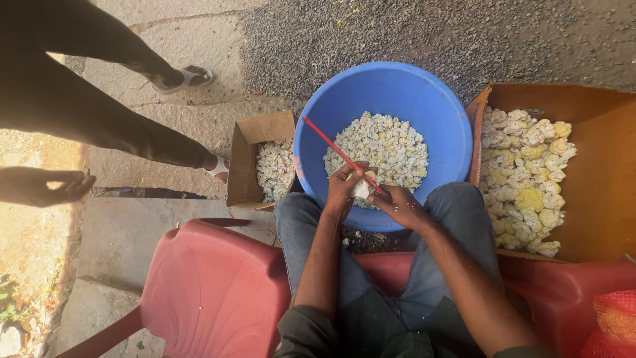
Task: The person breaks apart cauliflower florets by hand and with a red plastic tool, placing the small pieces into a blue plastic bowl.
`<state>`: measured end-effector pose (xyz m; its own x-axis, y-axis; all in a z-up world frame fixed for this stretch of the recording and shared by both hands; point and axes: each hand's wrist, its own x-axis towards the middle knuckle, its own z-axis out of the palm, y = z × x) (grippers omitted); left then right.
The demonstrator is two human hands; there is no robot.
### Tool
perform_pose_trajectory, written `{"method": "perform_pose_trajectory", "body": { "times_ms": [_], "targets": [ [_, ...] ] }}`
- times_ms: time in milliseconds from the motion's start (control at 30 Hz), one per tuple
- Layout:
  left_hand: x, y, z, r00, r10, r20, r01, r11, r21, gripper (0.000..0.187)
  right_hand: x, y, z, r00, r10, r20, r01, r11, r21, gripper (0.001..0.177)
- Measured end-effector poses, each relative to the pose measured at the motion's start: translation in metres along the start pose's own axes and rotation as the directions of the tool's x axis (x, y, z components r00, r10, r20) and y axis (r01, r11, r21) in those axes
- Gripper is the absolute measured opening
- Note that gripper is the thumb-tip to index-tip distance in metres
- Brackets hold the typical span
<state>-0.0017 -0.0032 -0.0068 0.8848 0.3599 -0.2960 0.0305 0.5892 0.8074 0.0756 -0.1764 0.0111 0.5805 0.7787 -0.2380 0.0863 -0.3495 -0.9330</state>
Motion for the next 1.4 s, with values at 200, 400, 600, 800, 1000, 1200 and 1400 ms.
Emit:
{"method": "perform_pose_trajectory", "body": {
  "times_ms": [200, 400, 600, 800, 1000, 1200, 1400],
  "targets": [
    [-0.006, 0.006, 0.01, 0.997, -0.074, -0.004, 0.074, 0.993, 0.096, 0.034, 0.001, -0.011, -0.009, 0.981, 0.053, -0.187, 0.003, 0.957, 0.289, 0.038],
    [-0.008, 0.001, 0.023, 0.991, -0.106, 0.086, 0.086, 0.975, 0.207, 0.037, 0.011, 0.0, -0.013, 0.935, 0.298, -0.195, -0.148, 0.823, 0.548, 0.045],
    [0.005, -0.011, 0.005, 0.997, -0.05, -0.064, 0.044, 0.994, -0.099, 0.034, 0.008, -0.003, -0.012, 0.906, 0.384, -0.175, -0.242, 0.812, 0.531, 0.036],
    [0.007, -0.021, -0.006, 0.977, -0.008, -0.213, -0.006, 0.998, -0.065, 0.034, 0.004, -0.018, -0.004, 0.969, 0.241, -0.056, -0.207, 0.914, 0.348, 0.044],
    [0.004, -0.013, -0.001, 0.975, -0.011, -0.224, 0.001, 0.999, -0.046, 0.054, -0.001, -0.015, 0.006, 0.994, 0.111, -0.018, -0.109, 0.989, 0.098, 0.043],
    [0.003, -0.005, 0.006, 0.97, -0.044, -0.239, 0.046, 0.999, 0.003, 0.071, -0.001, -0.008, 0.012, 0.993, 0.048, -0.108, -0.077, 0.958, -0.276, 0.05],
    [0.006, -0.017, -0.001, 0.97, 0.098, -0.221, -0.052, 0.977, 0.205, 0.028, -0.005, -0.002, 0.029, 0.991, 0.106, -0.082, -0.117, 0.981, -0.157, 0.039]
  ]
}}
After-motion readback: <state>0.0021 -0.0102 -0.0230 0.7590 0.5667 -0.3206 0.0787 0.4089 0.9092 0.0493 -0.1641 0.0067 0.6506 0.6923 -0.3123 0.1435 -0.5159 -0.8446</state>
